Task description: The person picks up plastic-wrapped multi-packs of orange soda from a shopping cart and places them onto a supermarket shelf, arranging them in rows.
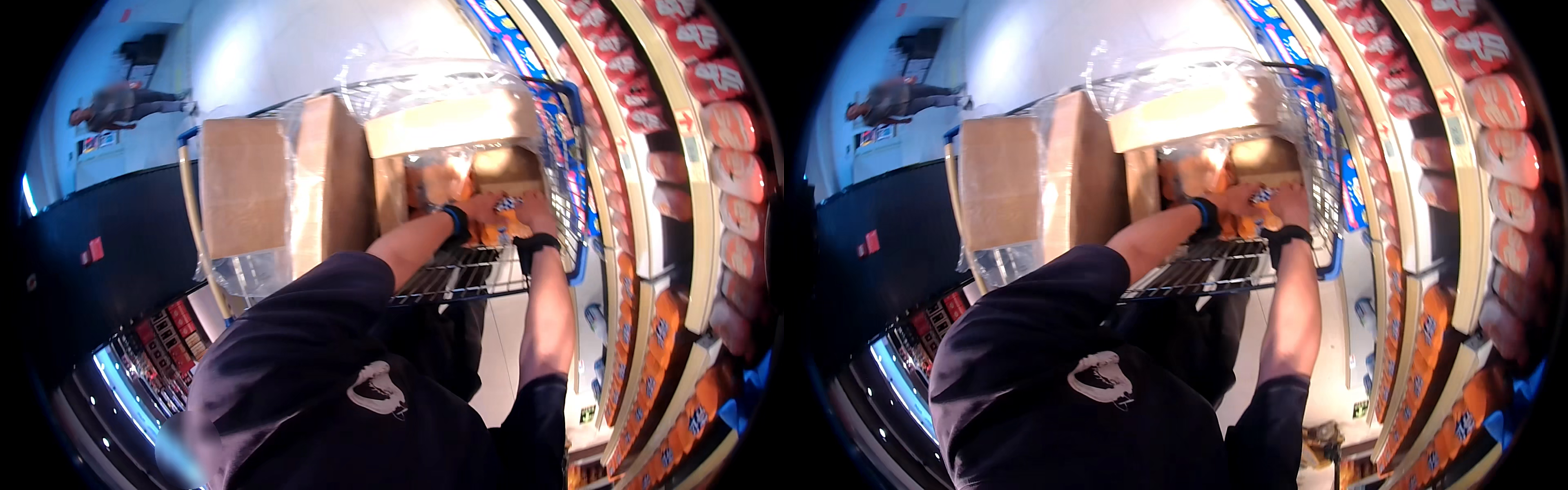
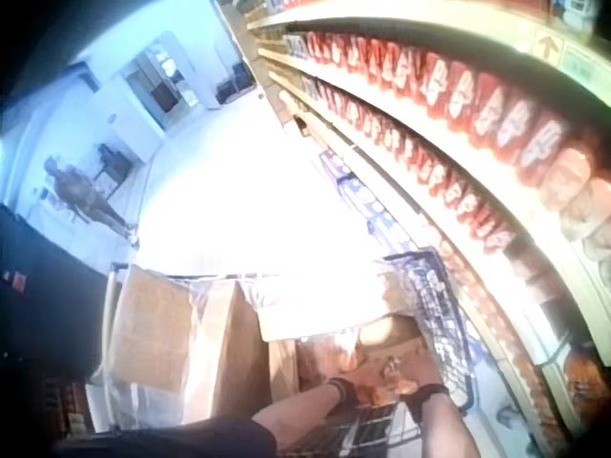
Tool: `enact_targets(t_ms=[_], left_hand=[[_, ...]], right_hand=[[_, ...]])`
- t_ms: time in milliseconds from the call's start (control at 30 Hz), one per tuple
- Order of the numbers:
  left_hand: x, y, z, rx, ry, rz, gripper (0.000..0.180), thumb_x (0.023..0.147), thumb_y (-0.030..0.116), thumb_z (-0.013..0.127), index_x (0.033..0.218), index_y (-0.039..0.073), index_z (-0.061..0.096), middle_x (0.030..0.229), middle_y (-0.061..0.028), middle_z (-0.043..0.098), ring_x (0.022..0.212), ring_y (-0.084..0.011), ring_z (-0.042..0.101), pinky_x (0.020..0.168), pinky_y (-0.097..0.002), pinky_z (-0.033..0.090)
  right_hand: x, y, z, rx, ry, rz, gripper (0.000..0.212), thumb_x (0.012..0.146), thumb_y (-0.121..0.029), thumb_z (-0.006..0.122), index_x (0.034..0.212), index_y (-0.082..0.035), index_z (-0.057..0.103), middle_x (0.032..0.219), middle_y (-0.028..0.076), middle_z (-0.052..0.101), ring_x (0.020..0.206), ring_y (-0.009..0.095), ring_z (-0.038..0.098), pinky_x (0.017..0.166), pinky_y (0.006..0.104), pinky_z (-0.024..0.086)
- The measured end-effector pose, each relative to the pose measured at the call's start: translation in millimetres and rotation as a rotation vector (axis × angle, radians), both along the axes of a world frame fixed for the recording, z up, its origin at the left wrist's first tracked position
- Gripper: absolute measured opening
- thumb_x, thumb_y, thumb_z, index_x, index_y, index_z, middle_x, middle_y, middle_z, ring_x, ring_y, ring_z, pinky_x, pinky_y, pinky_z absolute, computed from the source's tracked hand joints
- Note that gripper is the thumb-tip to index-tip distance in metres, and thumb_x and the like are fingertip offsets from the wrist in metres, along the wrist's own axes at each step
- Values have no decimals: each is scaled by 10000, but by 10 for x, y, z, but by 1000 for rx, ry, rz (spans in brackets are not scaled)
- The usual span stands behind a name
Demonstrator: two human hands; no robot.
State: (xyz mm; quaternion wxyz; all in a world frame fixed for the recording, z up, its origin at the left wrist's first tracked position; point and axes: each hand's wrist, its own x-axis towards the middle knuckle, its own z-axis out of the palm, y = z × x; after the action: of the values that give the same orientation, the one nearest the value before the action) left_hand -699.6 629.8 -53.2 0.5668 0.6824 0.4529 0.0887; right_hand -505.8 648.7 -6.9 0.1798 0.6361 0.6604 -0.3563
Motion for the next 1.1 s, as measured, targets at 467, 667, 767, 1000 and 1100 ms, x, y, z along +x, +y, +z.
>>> enact_targets(t_ms=[467,667,767,1000,1100], left_hand=[[40,339,62,-590,175,-213,986,632,545,894,1340,-35,528,1225,-176,655,1097,-278,642,904,-381,508],[110,207,-137,-701,115,-223,864,708,489,847,1313,-45,536,1119,-170,687,989,-273,662,800,-380,525],[97,138,7,-736,128,-256,789,691,466,856,1240,-36,594,1118,-174,688,986,-260,669,788,-384,533],[288,-365,334,-970,-497,-27,666,606,170,906,1197,16,638,1117,-124,710,997,-279,684,882,-428,532],[343,-531,332,-896,-317,-78,657,602,183,901,1183,12,644,1109,-132,710,998,-287,685,881,-429,534]], right_hand=[[-231,279,-78,-146,-270,-11,343,894,-309,574,1101,-105,756,1179,144,712,1108,351,679,819,478,561],[-325,351,-262,-414,-500,126,291,903,-284,591,1097,-161,769,1090,65,750,927,287,738,613,503,566],[-335,214,-208,-451,-533,102,345,860,-389,631,1111,-189,756,1069,25,741,921,246,729,615,479,578],[-171,-101,286,-299,-424,-56,617,773,-609,700,1294,-290,618,1142,-84,689,902,143,708,583,372,557],[-63,-254,608,456,944,-1504,394,1035,-365,390,1103,-44,610,1133,135,631,1017,225,597,942,362,457]])
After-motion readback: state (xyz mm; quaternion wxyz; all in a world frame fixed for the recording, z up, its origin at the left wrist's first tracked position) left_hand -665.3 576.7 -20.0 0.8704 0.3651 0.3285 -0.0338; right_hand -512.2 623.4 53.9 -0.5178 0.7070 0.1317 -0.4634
